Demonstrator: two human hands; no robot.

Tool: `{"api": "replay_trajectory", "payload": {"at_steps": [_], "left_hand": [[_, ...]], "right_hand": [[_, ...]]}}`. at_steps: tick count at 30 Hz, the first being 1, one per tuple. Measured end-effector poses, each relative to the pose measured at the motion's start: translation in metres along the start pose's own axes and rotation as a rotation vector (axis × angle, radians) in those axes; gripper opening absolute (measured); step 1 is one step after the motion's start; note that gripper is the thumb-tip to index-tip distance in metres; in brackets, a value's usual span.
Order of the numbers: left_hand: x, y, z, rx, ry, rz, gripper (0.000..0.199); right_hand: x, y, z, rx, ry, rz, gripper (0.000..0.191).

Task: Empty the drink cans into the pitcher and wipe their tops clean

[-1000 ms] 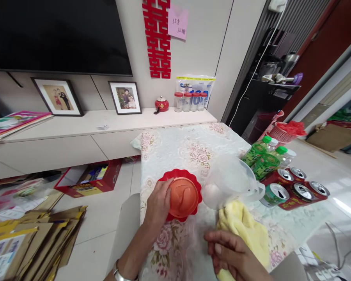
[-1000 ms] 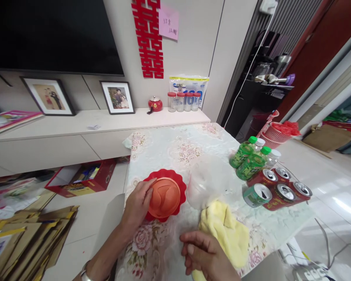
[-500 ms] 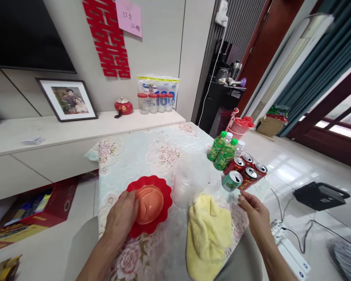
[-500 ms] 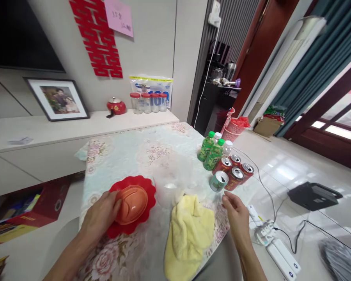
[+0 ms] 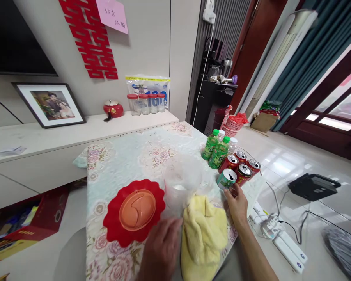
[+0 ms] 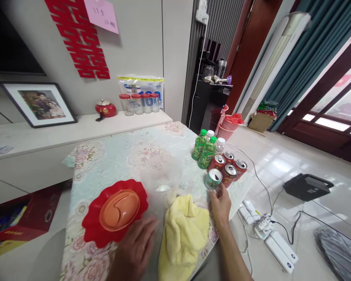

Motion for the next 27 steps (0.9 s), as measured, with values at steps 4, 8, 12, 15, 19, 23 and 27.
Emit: {"api": "replay_trajectory", "payload": {"at_steps": [4, 8, 12, 15, 19, 23, 27], "left_hand": [[-0.006, 0.043, -0.021, 0.132, -0.027, -0.143, 0.038], [-0.014, 0.056, -0.034, 0.184, -0.038, -0.158, 0.037], [-0.022, 0.060, -0.044, 0.226, -0.050, -0.141, 0.037], [-0.022, 0.063, -0.051, 0.214, -0.046, -0.133, 0.036], [-0.018, 0.062, -0.059, 0.215, -0.057, -0.097, 0.036], [-0.015, 0.061, -0.062, 0.236, -0.058, -0.092, 0.038], [-0.012, 0.059, -0.059, 0.244, -0.051, -0.092, 0.036]], "right_hand": [[0.001, -0.005, -0.003, 0.041, -0.011, 0.031, 0.085], [0.002, -0.007, -0.003, 0.093, -0.014, 0.063, 0.083], [0.000, -0.012, -0.002, 0.129, 0.013, 0.090, 0.082], [-0.003, -0.019, -0.008, 0.128, 0.016, 0.116, 0.080], [-0.006, -0.027, -0.013, 0.154, 0.063, 0.133, 0.081], [-0.008, -0.027, -0.016, 0.179, 0.121, 0.105, 0.084], [-0.007, -0.029, -0.022, 0.145, 0.107, 0.125, 0.077]]}}
Point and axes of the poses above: each hand's wrist, its own x-axis away from the middle knuckle, its own z-axis out of the back of the hand, y = z × x, the point moved 10 cm from there along -x, towards the middle knuckle, and after that the axes turned 2 degrees about -z, right-handed, at the moved point
